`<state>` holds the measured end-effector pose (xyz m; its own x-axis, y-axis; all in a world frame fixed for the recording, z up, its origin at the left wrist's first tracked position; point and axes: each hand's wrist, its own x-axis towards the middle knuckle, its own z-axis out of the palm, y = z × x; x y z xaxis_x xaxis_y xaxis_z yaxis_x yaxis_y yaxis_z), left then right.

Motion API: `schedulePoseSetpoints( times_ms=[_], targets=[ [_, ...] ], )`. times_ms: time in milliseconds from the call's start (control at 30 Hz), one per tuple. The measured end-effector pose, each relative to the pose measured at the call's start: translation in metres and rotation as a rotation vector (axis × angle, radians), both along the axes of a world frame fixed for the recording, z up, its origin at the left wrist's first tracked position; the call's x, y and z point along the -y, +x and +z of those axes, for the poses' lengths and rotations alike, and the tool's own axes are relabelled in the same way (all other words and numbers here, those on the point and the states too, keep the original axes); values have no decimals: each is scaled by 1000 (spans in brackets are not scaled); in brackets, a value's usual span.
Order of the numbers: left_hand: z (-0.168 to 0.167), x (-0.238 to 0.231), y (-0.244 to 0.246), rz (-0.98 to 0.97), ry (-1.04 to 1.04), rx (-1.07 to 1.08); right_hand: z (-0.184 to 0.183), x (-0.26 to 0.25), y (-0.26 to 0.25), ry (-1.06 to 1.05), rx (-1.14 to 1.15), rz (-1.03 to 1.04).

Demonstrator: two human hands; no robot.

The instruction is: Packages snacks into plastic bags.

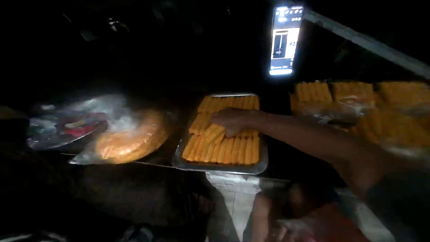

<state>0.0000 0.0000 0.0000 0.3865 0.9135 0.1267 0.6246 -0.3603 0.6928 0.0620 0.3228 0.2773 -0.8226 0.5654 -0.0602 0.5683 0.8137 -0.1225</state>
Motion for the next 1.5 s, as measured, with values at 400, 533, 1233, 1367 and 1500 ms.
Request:
schedulePoseSetpoints(
  times_ms=[400, 533, 1233, 1367, 1500],
  targets=[
    [149, -11, 1, -247, -793, 894, 39, 104, 107, -676, -639, -249],
    [213, -46, -7, -231, -593, 801, 64, 166, 166, -835, -838, -269],
    [211, -96, 116, 90, 185, -15, -69, 273, 231, -558, -1142, -766],
    [207, -97, 119, 80, 61, 69, -84, 269, 233, -276, -1021, -689],
    [202, -98, 122, 41, 22, 94, -83, 272, 234, -139, -849, -724]
  ],
)
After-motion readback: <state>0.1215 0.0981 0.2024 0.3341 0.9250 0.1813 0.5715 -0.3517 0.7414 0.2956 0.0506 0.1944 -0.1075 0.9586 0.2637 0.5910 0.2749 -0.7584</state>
